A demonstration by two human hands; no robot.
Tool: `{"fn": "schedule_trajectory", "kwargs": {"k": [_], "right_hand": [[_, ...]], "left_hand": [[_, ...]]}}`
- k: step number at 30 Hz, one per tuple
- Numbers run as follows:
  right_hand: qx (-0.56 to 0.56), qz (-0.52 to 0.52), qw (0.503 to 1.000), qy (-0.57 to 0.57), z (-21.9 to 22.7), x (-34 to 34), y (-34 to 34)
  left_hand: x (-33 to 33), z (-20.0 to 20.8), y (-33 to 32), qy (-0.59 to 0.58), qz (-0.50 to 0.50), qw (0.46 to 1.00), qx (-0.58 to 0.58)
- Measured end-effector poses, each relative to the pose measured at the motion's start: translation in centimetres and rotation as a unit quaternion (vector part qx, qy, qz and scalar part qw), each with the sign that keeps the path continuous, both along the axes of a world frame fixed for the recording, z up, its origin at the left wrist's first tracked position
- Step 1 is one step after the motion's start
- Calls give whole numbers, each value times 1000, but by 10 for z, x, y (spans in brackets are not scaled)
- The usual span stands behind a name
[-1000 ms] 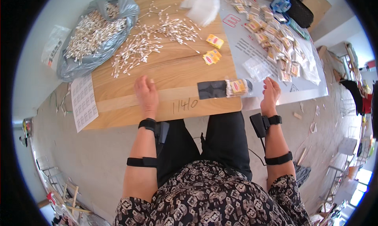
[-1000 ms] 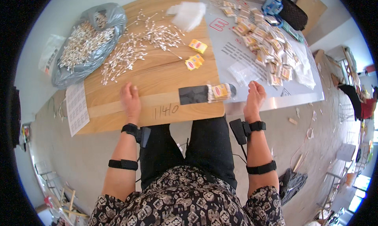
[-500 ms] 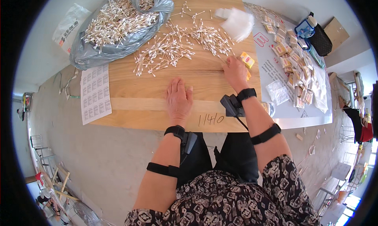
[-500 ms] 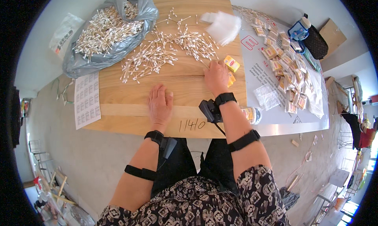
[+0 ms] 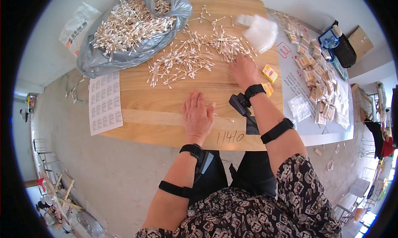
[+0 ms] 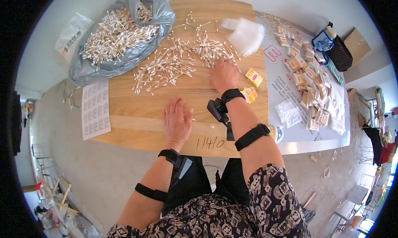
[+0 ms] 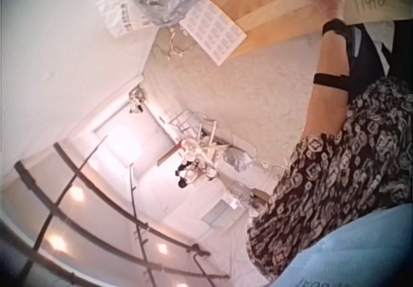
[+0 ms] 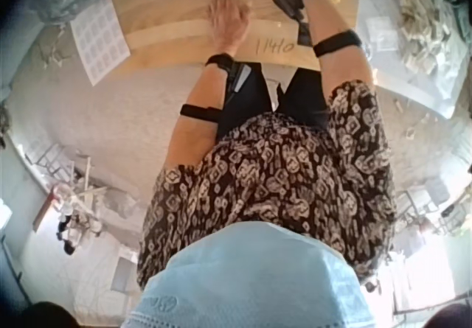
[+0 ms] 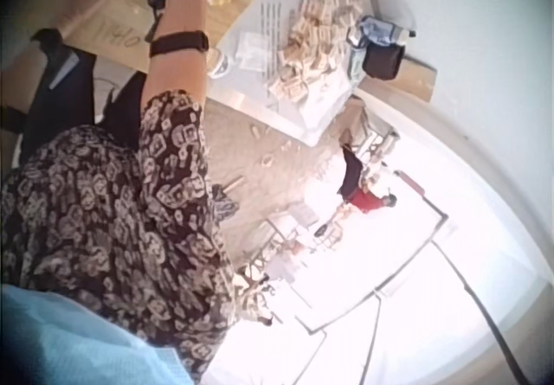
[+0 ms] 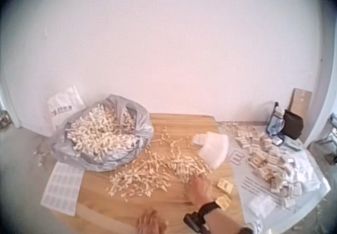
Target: Arranging cotton swabs into sets and placing them into small clear plastic bags.
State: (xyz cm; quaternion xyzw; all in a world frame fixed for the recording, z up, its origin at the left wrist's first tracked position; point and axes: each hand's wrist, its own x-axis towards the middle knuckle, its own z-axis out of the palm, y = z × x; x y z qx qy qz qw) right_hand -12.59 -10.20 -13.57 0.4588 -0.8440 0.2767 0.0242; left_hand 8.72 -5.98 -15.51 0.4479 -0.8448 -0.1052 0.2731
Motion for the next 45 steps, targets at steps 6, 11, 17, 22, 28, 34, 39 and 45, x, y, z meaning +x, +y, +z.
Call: {"fn": "schedule_trajectory", "kwargs": {"k": [6, 11, 17, 22, 28, 34, 39, 45], "right_hand": [[190, 36, 975, -110, 10, 7, 10], [139, 185, 922, -310, 2, -7, 52], [-57, 115, 986, -107, -5, 13, 82], [-63, 125, 979, -149, -7, 42, 102], [-35, 210, 960, -185, 1, 72, 129], [-3, 199, 968, -155, -9, 61, 138], [-67, 90, 979, -168, -7, 50, 122], [-121, 58, 990, 34, -4, 44, 97]], "left_hand": [[9, 9, 3, 17, -31, 999, 23], [7, 8, 1, 28, -44, 998, 35], [9, 5, 0, 39, -40, 998, 24], [9, -1, -1, 73, -21, 996, 42], [11, -5, -4, 110, -16, 993, 44], [5, -2, -3, 81, -22, 996, 33], [5, -2, -1, 37, -6, 999, 22], [4, -2, -1, 21, -1, 1000, 14]]}}
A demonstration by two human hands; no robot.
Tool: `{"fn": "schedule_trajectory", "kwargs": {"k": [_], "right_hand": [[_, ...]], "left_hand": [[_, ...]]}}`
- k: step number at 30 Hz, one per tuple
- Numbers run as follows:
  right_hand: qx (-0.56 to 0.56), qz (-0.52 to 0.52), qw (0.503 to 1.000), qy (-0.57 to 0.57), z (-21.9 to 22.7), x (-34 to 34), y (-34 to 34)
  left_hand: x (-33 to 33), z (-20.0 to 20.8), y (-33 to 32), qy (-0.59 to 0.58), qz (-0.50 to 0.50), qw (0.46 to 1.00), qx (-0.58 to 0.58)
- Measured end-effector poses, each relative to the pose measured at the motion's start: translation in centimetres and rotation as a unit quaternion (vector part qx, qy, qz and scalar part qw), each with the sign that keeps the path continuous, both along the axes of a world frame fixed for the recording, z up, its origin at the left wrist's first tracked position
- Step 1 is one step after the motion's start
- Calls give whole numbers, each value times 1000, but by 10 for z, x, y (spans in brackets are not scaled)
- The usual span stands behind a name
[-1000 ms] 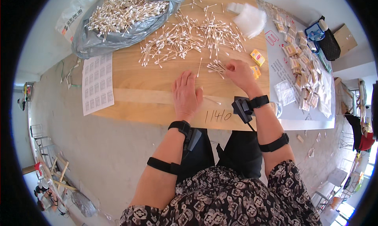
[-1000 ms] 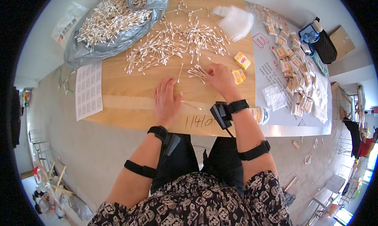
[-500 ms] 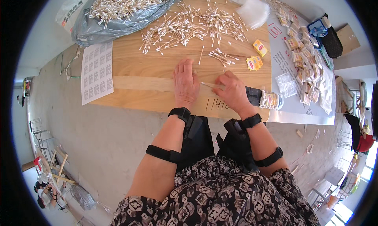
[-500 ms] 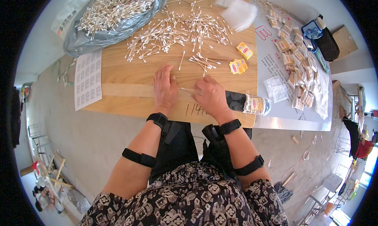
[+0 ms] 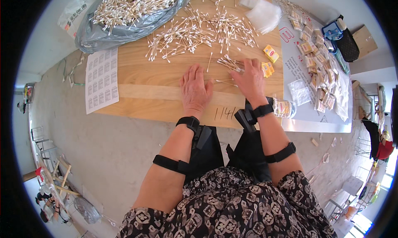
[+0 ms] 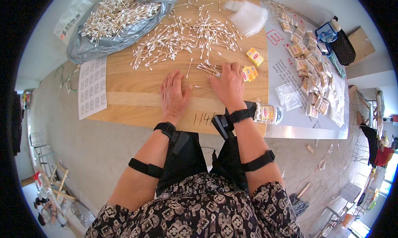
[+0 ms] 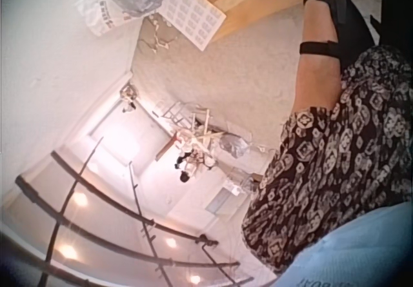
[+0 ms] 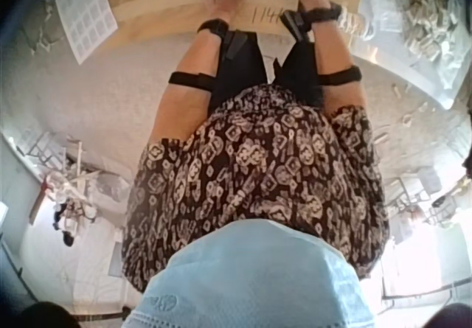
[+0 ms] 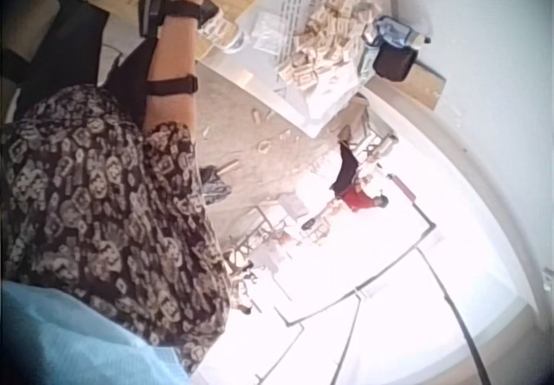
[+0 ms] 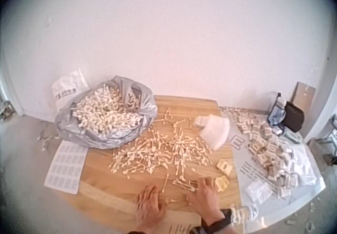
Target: Arranging cotton swabs into sets and placing them into small clear plastic bags.
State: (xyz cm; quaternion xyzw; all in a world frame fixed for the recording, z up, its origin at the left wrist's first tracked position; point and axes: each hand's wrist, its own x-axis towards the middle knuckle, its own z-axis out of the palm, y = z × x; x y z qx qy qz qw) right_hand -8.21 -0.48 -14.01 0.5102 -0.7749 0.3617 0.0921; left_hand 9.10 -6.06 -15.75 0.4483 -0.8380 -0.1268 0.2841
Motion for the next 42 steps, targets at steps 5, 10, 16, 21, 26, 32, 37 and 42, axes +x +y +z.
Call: {"fn": "schedule_trajectory", "kwargs": {"k": [5, 10, 16, 21, 26, 32, 37, 42], "right_hand": [[140, 89, 974, -154, -5, -17, -7], [180, 104, 936, -283, 3, -16, -7], [87, 53, 974, -202, -4, -25, -2], [75, 147, 965, -203, 2, -11, 19], [59, 153, 978, -127, -2, 0, 28], [69, 160, 978, -117, -6, 11, 29], [59, 154, 979, -124, -8, 17, 30], [53, 153, 978, -133, -5, 20, 31]], "left_hand": [[-1, 2, 0, -15, 0, 1000, 10], [3, 1, 1, -7, 2, 1000, 9], [-2, 3, 0, -11, -4, 1000, 10], [2, 2, -1, -12, -5, 1000, 23], [0, 3, 1, -7, -5, 1000, 18], [0, 1, 0, -8, -1, 1000, 2], [-1, 1, 0, -13, 3, 1000, -5], [0, 1, 0, -13, 5, 1000, 1]]}}
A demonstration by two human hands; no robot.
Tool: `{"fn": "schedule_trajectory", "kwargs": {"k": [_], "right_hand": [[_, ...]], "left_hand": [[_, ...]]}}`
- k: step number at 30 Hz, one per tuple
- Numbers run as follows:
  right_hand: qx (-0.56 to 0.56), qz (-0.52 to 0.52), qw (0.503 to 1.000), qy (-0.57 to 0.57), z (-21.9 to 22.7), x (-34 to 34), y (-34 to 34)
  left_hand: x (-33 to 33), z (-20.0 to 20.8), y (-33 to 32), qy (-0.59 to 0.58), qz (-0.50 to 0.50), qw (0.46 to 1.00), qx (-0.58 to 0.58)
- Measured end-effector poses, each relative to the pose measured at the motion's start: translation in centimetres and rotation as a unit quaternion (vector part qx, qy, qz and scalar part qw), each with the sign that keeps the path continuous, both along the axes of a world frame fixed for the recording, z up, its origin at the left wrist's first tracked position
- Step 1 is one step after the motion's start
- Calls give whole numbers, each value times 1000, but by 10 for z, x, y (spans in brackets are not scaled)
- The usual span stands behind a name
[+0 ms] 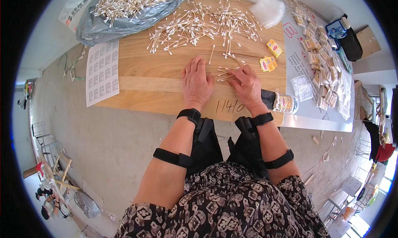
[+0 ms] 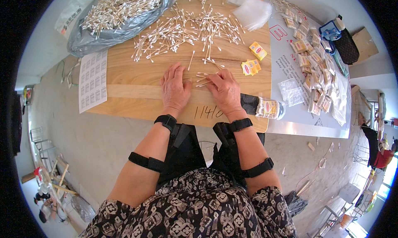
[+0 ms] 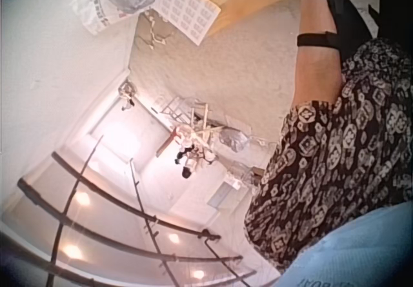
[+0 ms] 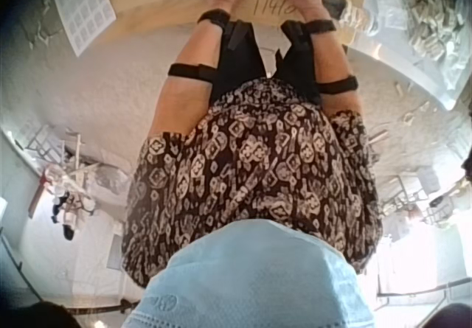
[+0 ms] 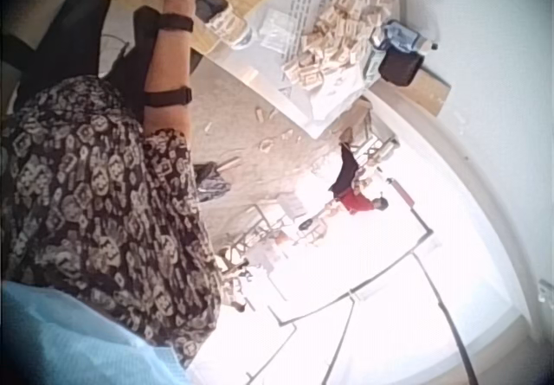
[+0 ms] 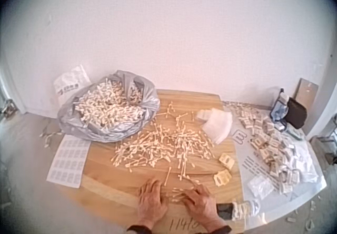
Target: Arranging cotton swabs into sets and placing them into small clear plastic bags.
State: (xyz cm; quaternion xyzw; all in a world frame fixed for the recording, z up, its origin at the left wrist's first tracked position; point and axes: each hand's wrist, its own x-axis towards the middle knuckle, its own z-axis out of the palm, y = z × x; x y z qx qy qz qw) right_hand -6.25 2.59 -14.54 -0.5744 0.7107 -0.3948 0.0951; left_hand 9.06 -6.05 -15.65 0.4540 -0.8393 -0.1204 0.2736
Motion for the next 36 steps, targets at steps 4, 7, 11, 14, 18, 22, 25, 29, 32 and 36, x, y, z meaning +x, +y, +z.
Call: {"fn": "schedule_trajectory", "kwargs": {"k": [4, 7, 11, 14, 18, 22, 25, 29, 32, 36], "right_hand": [[-8, -1, 1000, -9, 0, -1, 1], [-2, -9, 1000, -3, -2, -2, 5], [8, -10, 1000, -16, -4, -2, 6], [-2, -16, 1000, -15, -5, -2, 6], [-3, -44, 997, -65, -6, 0, 6], [10, -45, 997, -65, -9, -2, 7], [8, -37, 998, -53, -6, -1, 7], [10, -31, 999, -36, -5, 1, 10], [5, -38, 999, -32, -5, 3, 11], [15, -41, 998, -34, -7, 2, 12]], "left_hand": [[0, 0, 0, -2, 0, 1000, 1], [-1, 0, 1, 7, -3, 1000, -3], [0, 0, 0, 9, -3, 1000, -2], [-1, 1, 0, 11, -5, 1000, -1], [0, 1, 0, 7, -2, 1000, 1], [-1, 2, -1, 1, -12, 1000, 18], [1, 2, -1, -3, -12, 1000, 17], [0, 1, 0, 0, -13, 1000, 19], [0, 1, 0, -1, -12, 1000, 21], [0, 1, 0, 1, -12, 1000, 24]]}}
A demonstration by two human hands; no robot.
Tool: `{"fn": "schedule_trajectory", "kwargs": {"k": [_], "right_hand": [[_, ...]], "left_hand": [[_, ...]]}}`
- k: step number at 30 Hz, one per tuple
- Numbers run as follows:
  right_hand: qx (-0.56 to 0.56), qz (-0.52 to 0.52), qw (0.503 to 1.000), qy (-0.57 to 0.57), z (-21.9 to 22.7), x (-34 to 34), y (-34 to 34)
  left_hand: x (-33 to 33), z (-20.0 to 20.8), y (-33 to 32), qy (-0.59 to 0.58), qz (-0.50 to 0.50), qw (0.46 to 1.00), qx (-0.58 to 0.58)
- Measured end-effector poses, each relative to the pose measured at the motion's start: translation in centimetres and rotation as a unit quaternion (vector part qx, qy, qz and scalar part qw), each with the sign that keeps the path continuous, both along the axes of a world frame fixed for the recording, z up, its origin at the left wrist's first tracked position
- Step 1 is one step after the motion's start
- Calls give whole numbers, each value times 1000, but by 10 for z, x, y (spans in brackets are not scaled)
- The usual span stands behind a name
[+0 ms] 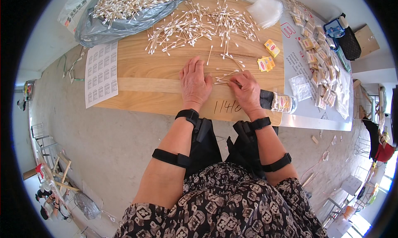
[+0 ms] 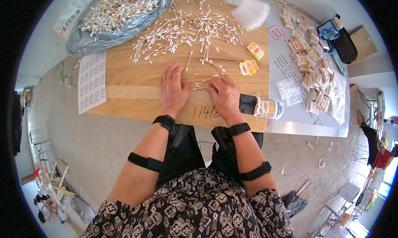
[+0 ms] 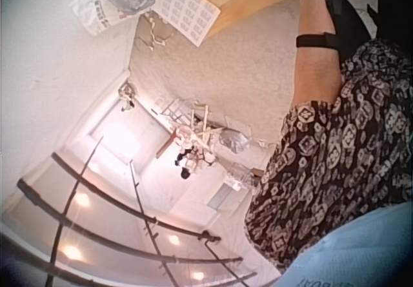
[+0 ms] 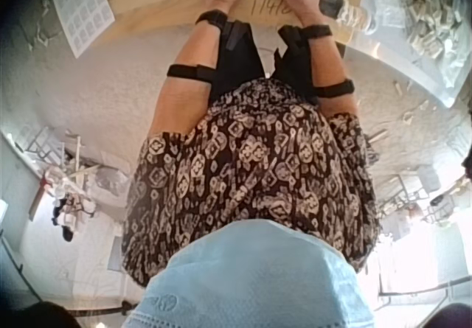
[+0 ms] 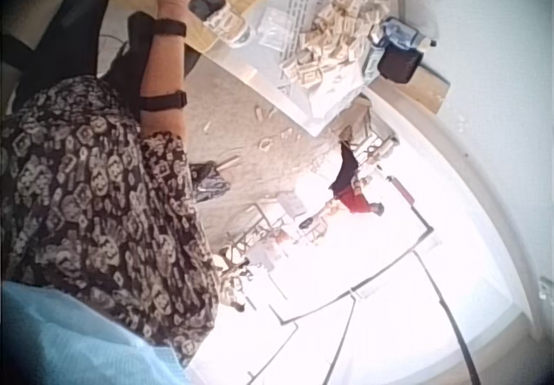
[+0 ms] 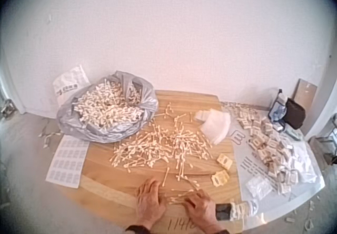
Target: Arranging cotton swabs into sets and placing them into small clear plastic bags.
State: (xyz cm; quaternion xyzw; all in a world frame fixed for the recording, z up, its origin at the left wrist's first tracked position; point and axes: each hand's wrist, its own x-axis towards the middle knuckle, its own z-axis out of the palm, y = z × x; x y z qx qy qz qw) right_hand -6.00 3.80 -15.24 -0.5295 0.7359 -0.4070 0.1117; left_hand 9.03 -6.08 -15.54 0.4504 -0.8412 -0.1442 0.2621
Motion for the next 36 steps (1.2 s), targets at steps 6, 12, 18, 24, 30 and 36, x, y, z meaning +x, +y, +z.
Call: {"fn": "schedule_trajectory", "kwargs": {"k": [6, 12, 18, 24, 30, 36], "right_hand": [[3, -21, 995, -95, 2, -1, -3], [43, 0, 999, -22, 13, -5, -6], [73, -2, 997, 16, 10, -4, -7], [73, 27, 997, 4, 10, 0, -9], [-46, -92, 994, 29, 6, -26, -35], [33, -71, 995, 62, 3, -30, -41]], "left_hand": [[0, 0, 0, -4, 0, 1000, -3], [1, 0, -1, -3, -2, 1000, -8], [-1, -1, -1, 9, -2, 1000, -24], [3, -1, -1, -1, -6, 1000, -15], [0, -1, 0, -1, 2, 1000, -16], [0, -1, 1, 4, 3, 1000, -13]]}}
